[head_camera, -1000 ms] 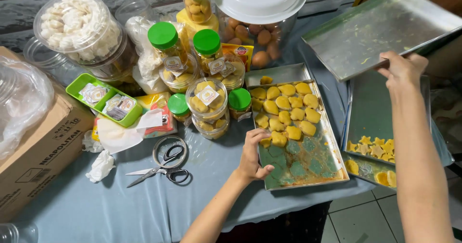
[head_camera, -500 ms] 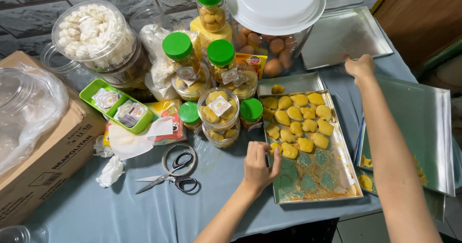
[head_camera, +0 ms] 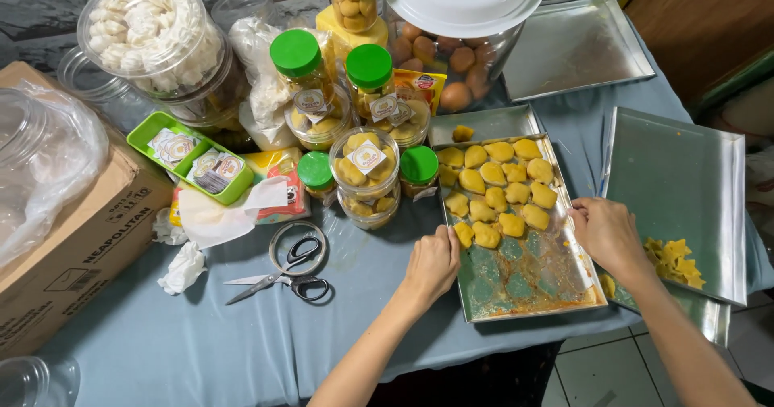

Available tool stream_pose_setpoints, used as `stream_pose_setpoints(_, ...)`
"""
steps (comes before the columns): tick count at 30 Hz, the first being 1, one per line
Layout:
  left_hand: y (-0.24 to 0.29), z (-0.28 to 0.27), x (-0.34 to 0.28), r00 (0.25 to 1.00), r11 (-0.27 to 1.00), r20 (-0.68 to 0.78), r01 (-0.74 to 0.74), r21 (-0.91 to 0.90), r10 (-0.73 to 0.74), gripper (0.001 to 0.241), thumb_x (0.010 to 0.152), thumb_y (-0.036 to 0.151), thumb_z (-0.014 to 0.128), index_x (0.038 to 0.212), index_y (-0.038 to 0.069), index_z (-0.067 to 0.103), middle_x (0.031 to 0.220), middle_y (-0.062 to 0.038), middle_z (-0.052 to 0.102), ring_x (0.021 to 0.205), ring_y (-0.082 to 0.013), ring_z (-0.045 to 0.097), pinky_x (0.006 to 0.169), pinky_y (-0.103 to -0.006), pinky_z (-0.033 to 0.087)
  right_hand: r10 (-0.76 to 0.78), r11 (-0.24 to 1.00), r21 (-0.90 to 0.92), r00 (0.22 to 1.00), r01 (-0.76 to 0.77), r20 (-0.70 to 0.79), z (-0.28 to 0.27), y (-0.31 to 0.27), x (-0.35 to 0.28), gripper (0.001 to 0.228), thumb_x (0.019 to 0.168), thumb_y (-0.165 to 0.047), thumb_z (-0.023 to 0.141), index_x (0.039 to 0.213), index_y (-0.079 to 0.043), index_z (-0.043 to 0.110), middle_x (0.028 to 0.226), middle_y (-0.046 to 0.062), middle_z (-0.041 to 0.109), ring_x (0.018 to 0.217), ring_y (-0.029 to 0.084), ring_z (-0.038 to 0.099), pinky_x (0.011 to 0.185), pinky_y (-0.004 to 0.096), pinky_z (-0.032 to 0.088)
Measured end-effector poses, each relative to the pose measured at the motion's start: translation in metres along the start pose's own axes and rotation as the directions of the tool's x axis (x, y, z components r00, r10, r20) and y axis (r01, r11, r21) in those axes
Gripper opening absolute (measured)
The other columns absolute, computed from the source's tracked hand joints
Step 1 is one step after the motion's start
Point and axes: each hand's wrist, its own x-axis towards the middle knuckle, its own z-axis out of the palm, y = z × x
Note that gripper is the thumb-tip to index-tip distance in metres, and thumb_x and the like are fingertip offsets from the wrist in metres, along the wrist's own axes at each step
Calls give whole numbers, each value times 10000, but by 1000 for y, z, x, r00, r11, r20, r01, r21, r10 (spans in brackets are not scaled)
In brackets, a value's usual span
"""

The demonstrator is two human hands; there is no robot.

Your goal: Organizing and arranging small yellow pastries on metal baking trays by moving them from one tray to another and aligning them in rows.

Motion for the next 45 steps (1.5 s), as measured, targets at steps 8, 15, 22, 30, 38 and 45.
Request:
stream_pose_setpoints(8, 25, -19, -37, 995, 993, 46, -88, -76, 91, 426, 1127, 239, 336, 782, 34, 482, 547, -172, 476, 424, -403, 424, 447, -499, 322, 11, 1000, 25, 997, -9, -82, -49, -4, -73, 224, 1002, -185, 659, 1130, -48, 781, 890, 68, 814, 751, 199, 775, 784, 316, 636)
stream_pose_setpoints(15, 16, -34, -167, 999, 990, -35, -37, -137, 32, 357, 1117, 183, 395, 768, 110, 412, 554, -14, 372, 400, -174, 300, 409, -370, 258, 82, 988, 124, 992, -94, 93, -33, -27, -154, 312, 941, -256, 676, 1219, -132, 745, 1018, 37, 817, 801, 155, 810, 784, 280, 707)
stream_pose_setpoints(22, -24, -8, -277, 846, 903, -322, 421, -86, -425, 409, 1081, 256, 442, 689, 158, 374, 562, -9, 293, 407, -157, 305, 454, -350, 280, -175, 977, 159, 958, 141, 227, 11, -103, -153, 245, 964, -294, 622, 1129, -160, 743, 899, -36, 737, 766, 114, 725, 679, 302, 560)
stream_pose_setpoints(30, -27, -3, -306, 728, 892, -523, 301, -339, -444, 390, 999, 275, 598, 679, 122, 435, 566, 0, 494, 479, -80, 468, 449, -290, 400, -597, 802, 84, 798, 591, 81, 70, -177, -104, 204, 999, -178, 617, 1098, -31, 718, 945, 117, 701, 731, 347, 692, 653, 480, 558)
stream_pose_setpoints(38, -18, -4, -292, 694, 426, -150, 244, -871, -705, 356, 971, 228, 617, 717, -20, 600, 677, -102, 539, 604, -152, 639, 588, -360, 781, -504, 836, 311, 857, 453, 105, 44, -220, -90, 273, 995, -201, 613, 1204, -79, 740, 1096, 98, 767, 759, 283, 739, 749, 436, 580)
stream_pose_setpoints(45, -22, 14, -288, 623, 415, -233, 162, -895, -747, 306, 935, 208, 667, 746, -31, 645, 813, -117, 576, 770, -156, 670, 586, -361, 772, -253, 940, 229, 967, 252, -26, 48, -161, -28, 495, 771, -470, 891, 1059, -114, 701, 838, 39, 735, 799, 194, 696, 778, 380, 550)
